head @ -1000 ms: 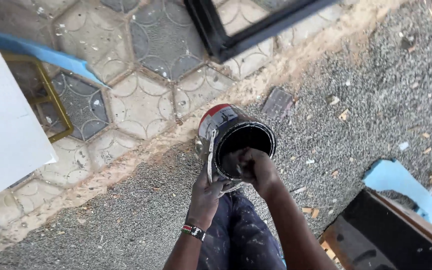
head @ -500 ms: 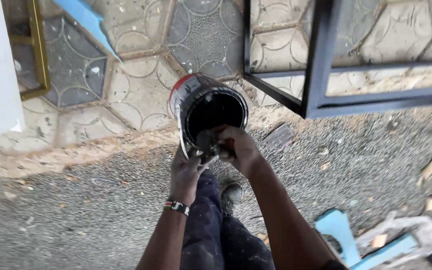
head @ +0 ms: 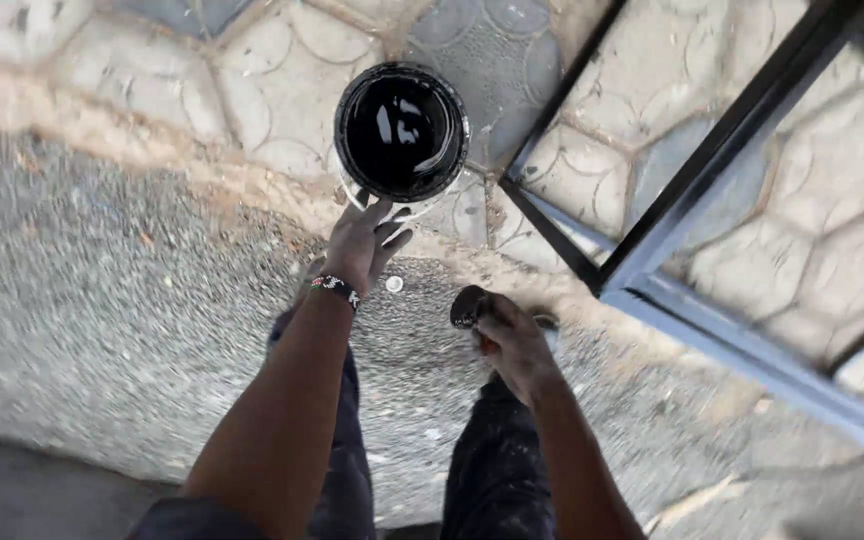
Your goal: Painting a black metal frame using a sponge applicator dipped in black paint
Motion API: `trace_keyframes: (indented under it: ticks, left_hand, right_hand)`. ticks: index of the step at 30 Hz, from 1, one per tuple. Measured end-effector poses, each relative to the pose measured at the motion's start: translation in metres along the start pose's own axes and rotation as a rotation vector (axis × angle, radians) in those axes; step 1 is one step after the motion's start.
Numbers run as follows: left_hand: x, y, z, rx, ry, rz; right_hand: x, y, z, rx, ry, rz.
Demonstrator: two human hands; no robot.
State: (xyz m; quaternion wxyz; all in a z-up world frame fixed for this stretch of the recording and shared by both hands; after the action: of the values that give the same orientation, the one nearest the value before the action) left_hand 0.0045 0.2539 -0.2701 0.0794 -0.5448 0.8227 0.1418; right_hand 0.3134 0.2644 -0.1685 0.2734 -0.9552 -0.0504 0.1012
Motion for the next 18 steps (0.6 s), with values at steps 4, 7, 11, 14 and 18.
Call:
trace_keyframes:
  ticks: [4,7,11,14,18]
  left_hand:
    - [-0.047,-0.051,-0.08,0.011,0.122,-0.204]
    - [-0.082,-0.116,-0.151,-0.07,0.104,-0.313]
    - [-0.118,-0.219,-0.197,0.004,0.116,-0.451]
    - [-0.132,-0.284,-0.214,0.087,0.069,-0.506]
    - [-0.125,-0.318,-0.181,0.223,0.025,-0.566]
  right_hand:
    - [0.069,-0.013,0.026,-0.06,-0.035,-0.345]
    - [0.113,-0.035,0.032,0.164,-0.099,-0.49]
    - [0.161,-0.058,0.085,0.365,0.032,-0.669]
    - [0.176,-0.08,0.111,0.636,0.011,-1.056]
    - [0.132,-0.097,0.176,1.009,-0.119,-1.529]
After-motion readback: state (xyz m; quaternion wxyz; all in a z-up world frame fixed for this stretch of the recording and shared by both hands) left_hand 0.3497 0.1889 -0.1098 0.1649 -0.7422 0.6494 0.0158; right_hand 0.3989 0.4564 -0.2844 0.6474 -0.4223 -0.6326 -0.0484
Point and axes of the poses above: each hand's wrist, its own z-axis towards the middle knuckle, its own x-axis out of the back of the hand, y = z × x, the point moved 1 cm from there along z, towards the middle knuckle, and after that the axes turned 12 degrees about x, right-handed, at the moved point
